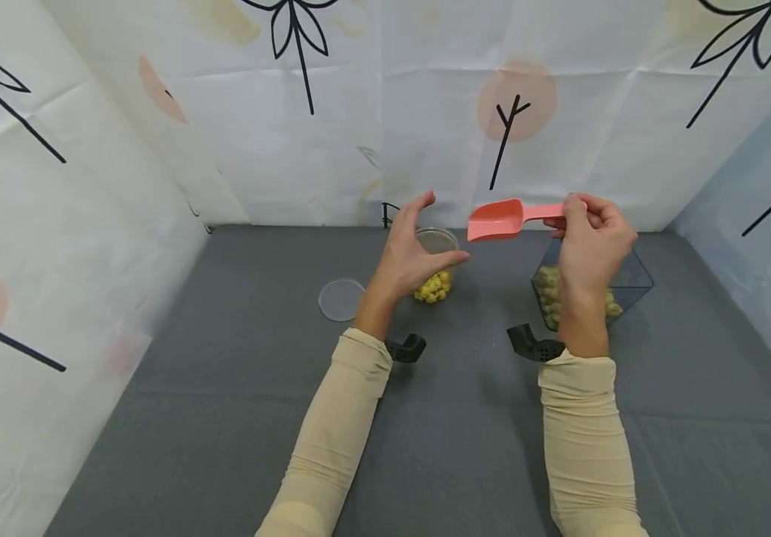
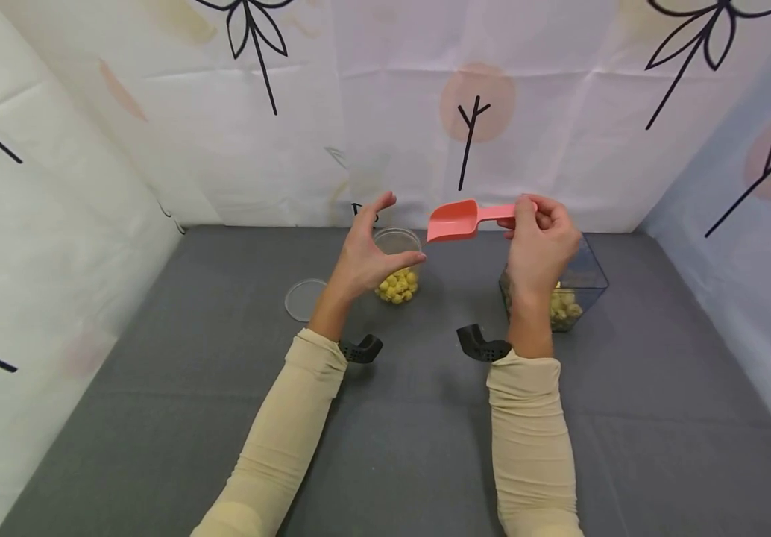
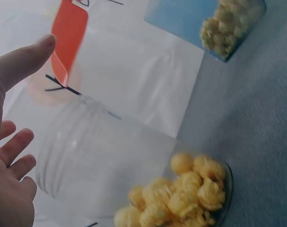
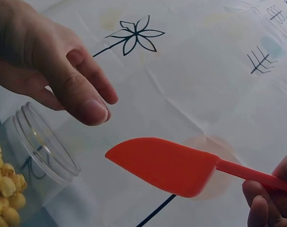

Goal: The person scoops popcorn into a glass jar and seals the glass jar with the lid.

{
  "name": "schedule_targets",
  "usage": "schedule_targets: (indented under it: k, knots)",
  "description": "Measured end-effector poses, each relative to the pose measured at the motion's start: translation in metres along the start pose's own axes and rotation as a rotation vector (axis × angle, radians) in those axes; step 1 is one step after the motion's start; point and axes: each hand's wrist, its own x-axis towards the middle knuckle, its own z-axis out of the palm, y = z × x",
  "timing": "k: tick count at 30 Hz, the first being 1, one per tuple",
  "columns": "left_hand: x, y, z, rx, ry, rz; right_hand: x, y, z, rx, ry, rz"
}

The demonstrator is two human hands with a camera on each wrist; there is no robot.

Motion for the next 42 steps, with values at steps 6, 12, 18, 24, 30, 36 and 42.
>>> schedule_targets:
  k: [6,12,18,24,30,36,42]
  knots:
    - [-0.001,0.013,0.006,-0.04,-0.026,0.025,0.007,-0.002,-0.009,0.025,0.065,-0.007]
    - [0.002,0.024,0.01,-0.054,-0.032,0.057,0.014,-0.011,-0.015,-0.007,0.061,-0.034]
    - [0.006,0.035,0.02,-0.058,-0.13,0.061,0.017,-0.018,-0.022,-0.068,0.091,-0.062]
    - [0.008,0.046,0.033,-0.042,-0.209,0.081,0.022,-0.023,-0.029,-0.109,0.105,-0.083]
    - [0.007,0.051,0.046,-0.014,-0.275,0.068,0.027,-0.032,-0.043,-0.143,0.17,-0.13]
    - [0.012,0.055,0.061,-0.016,-0.319,0.067,0.03,-0.044,-0.053,-0.197,0.227,-0.171]
    - [0.013,0.054,0.08,-0.023,-0.335,0.054,0.028,-0.053,-0.06,-0.254,0.253,-0.176]
